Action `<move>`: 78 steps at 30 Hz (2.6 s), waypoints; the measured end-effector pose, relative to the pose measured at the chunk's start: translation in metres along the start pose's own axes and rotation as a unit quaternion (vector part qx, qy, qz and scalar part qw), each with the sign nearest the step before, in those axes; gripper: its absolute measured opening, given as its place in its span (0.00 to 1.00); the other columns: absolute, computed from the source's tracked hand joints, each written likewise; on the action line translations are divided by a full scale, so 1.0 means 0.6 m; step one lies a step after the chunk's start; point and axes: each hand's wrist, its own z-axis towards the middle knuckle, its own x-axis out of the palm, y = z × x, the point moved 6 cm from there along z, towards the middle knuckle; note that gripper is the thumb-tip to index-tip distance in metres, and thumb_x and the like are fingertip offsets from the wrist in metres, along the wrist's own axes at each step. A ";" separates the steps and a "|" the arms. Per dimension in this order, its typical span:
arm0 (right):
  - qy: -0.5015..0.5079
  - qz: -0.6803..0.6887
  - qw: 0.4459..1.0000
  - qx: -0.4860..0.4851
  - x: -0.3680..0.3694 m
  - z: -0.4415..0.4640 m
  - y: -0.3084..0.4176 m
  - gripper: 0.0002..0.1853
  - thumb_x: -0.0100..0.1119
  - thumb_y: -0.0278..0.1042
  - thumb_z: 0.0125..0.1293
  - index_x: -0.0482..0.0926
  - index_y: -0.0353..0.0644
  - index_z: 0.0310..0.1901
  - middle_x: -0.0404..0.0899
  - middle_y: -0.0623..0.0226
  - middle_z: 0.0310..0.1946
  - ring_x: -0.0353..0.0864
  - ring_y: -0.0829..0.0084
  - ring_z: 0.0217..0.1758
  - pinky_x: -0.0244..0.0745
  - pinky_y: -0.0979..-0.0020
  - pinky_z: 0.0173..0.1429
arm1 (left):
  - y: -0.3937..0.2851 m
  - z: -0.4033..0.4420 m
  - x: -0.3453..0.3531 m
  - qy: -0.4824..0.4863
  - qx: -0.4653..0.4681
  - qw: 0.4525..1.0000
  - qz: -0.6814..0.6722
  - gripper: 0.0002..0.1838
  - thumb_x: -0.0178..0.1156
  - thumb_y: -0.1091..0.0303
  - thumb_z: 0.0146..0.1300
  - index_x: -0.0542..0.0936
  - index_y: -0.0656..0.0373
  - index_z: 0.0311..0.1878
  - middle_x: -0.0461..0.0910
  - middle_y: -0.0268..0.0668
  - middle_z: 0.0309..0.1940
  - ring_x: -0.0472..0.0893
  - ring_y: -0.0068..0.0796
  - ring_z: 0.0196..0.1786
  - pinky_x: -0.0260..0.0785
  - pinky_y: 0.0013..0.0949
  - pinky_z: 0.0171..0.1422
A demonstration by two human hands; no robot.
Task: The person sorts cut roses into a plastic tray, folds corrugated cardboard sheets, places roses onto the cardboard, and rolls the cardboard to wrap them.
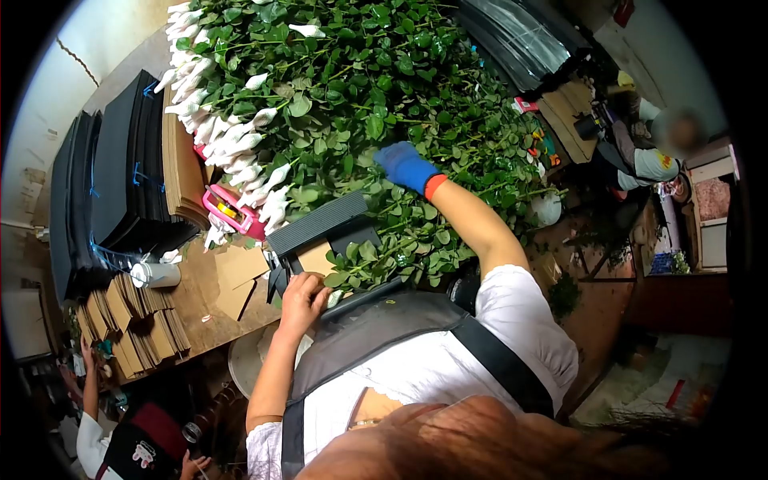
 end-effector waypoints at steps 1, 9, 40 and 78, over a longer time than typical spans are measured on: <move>-0.100 0.019 0.995 -0.019 -0.023 -0.023 -0.008 0.18 0.65 0.35 0.58 0.79 0.49 0.51 0.83 0.65 0.43 0.84 0.60 0.46 0.76 0.59 0.53 | 0.006 -0.001 0.003 -0.001 -0.001 1.000 -0.008 0.10 0.69 0.72 0.53 0.78 0.61 0.36 0.78 0.41 0.35 0.76 0.46 0.39 0.69 0.40 0.46; -0.445 0.036 0.894 -0.024 -0.195 -0.139 -0.074 0.28 0.66 0.29 0.51 0.78 0.55 0.57 0.76 0.65 0.56 0.73 0.61 0.60 0.65 0.59 0.66 | 0.018 -0.003 0.006 0.008 -0.024 0.999 -0.024 0.12 0.69 0.70 0.55 0.79 0.60 0.41 0.75 0.41 0.34 0.75 0.46 0.40 0.68 0.42 0.47; -0.802 0.046 0.596 -0.019 -0.493 -0.288 0.000 0.22 0.55 0.34 0.61 0.73 0.29 0.54 0.76 0.43 0.48 0.75 0.44 0.53 0.71 0.51 0.60 | 0.020 -0.005 0.010 -0.004 -0.016 0.999 -0.044 0.10 0.69 0.73 0.54 0.79 0.61 0.38 0.75 0.39 0.34 0.75 0.44 0.39 0.68 0.39 0.46; -0.126 0.893 0.429 0.057 -0.042 0.013 -0.087 0.28 0.65 0.44 0.67 0.68 0.43 0.64 0.79 0.69 0.45 0.81 0.77 0.43 0.79 0.73 0.48 | 0.025 -0.006 0.011 -0.003 -0.033 0.999 -0.043 0.11 0.70 0.72 0.52 0.80 0.60 0.38 0.75 0.40 0.33 0.76 0.43 0.38 0.68 0.40 0.44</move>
